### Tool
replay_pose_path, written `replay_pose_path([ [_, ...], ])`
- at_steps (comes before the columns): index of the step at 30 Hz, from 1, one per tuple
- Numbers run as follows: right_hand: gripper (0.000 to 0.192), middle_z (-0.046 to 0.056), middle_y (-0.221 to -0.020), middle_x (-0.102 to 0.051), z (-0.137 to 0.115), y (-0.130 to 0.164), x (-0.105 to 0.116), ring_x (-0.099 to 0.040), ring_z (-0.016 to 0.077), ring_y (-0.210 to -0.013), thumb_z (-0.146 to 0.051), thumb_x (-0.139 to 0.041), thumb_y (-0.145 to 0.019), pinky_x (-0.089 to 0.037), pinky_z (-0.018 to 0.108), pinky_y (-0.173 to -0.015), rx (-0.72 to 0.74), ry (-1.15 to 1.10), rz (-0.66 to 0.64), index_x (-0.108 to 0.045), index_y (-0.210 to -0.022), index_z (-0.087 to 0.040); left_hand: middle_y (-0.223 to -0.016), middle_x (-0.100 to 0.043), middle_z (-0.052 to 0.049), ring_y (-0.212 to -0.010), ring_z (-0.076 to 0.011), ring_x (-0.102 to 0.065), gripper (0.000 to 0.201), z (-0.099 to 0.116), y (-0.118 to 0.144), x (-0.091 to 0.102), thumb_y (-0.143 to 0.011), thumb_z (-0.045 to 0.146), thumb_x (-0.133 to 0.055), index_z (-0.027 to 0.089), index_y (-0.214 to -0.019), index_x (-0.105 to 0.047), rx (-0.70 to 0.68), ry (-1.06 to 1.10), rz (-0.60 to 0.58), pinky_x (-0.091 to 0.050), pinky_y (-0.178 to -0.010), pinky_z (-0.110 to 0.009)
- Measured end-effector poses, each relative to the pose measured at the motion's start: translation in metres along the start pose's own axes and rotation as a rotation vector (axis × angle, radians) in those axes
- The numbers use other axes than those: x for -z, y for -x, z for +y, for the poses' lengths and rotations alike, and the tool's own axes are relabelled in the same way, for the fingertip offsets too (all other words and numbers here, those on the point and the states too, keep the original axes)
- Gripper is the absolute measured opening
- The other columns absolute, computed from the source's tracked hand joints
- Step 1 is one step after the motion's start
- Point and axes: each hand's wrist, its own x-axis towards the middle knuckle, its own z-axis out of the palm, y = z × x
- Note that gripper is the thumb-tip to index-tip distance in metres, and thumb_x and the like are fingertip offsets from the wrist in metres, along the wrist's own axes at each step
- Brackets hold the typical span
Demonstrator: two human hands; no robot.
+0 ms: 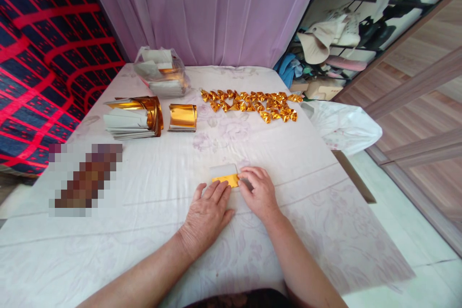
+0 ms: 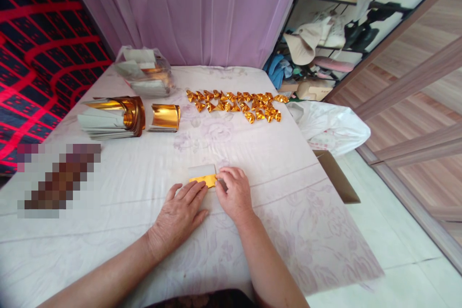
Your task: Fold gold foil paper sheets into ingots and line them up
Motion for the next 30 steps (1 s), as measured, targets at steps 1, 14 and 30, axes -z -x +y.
replay_pose_path([
  [1,0.012,0.007,-0.101,-0.067,0.0,0.0,0.0,-0.058,0.0224,-0.096,-0.02,-0.056,-0.084,-0.046,0.039,-0.088,0.001,0.003,0.001,-0.066,-0.089,-0.022,-0.131,-0.061,-0.008,-0.122,-0.026,-0.053,0.041,0.0,0.0,0.0,-0.094,0.042,-0.049,0.018,-0.126,-0.058,0.0,-0.002,0.0,-0.037,-0.101,-0.047],
  [14,0.015,0.007,-0.104,-0.066,-0.002,0.001,0.0,-0.057,0.0226,-0.098,-0.023,-0.055,-0.086,-0.046,0.04,-0.09,0.006,0.024,-0.001,-0.068,-0.094,-0.022,-0.13,-0.059,-0.014,-0.123,-0.0289,-0.052,0.046,-0.003,0.002,-0.008,-0.091,0.037,-0.054,0.01,-0.128,-0.055,-0.056,0.038,0.036,-0.041,-0.106,-0.044],
  [30,0.019,0.009,-0.108,-0.065,-0.002,0.001,-0.001,-0.056,0.0242,-0.101,-0.023,-0.055,-0.087,-0.047,0.042,-0.091,0.023,0.072,0.0,-0.068,-0.1,-0.02,-0.135,-0.055,-0.017,-0.129,-0.0293,-0.048,0.046,-0.004,0.004,-0.012,-0.092,0.037,-0.05,0.009,-0.128,-0.052,-0.054,0.057,0.039,-0.042,-0.108,-0.043],
])
